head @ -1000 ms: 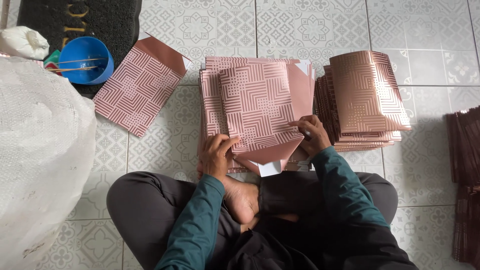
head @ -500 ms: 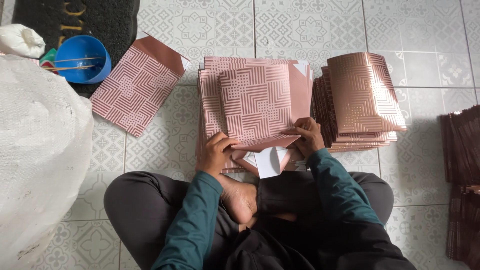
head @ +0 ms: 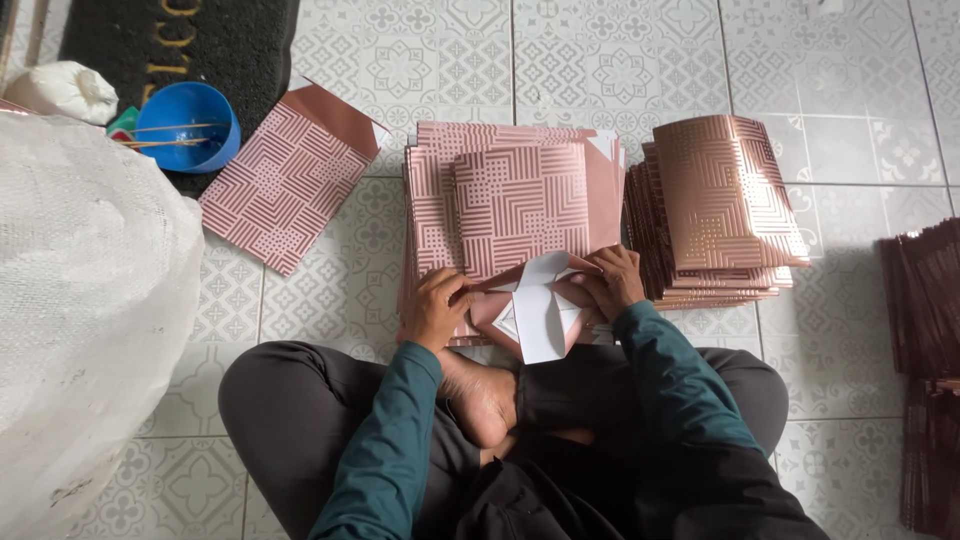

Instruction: The person sits on the floor and folds flat patterned paper sheets into small rectangular packs. They fold the sides inward, tuck the top flap, and press the pack flat before stacking it with others.

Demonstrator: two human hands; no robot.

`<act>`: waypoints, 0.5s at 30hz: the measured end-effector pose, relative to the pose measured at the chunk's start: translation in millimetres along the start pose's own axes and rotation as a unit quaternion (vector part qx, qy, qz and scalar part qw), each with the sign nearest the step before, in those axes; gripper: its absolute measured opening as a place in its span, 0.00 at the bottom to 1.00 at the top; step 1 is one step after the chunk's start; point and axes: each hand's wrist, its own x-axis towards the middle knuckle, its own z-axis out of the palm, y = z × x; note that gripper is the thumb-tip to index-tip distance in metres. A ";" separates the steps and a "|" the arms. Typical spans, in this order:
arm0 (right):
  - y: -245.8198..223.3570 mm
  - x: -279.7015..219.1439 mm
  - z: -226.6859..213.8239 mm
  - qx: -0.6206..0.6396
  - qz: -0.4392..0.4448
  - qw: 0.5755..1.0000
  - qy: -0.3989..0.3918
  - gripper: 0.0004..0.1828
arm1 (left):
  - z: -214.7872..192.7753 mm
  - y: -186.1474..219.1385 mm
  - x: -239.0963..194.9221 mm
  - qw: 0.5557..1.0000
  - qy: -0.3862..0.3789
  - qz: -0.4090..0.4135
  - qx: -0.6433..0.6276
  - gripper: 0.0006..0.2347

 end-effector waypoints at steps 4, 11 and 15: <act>-9.7 3.3 -20.6 0.044 0.036 0.998 -0.038 0.13 | -26.2 47.7 16.4 0.997 -0.023 -0.008 -0.071 0.05; -14.3 -1.3 -20.1 0.124 0.227 0.966 -0.019 0.14 | 3.5 13.1 9.4 0.997 0.023 -0.068 0.042 0.17; -22.0 -3.4 -4.8 0.081 0.269 0.959 0.025 0.13 | -4.5 40.8 12.1 0.989 0.031 -0.113 0.088 0.13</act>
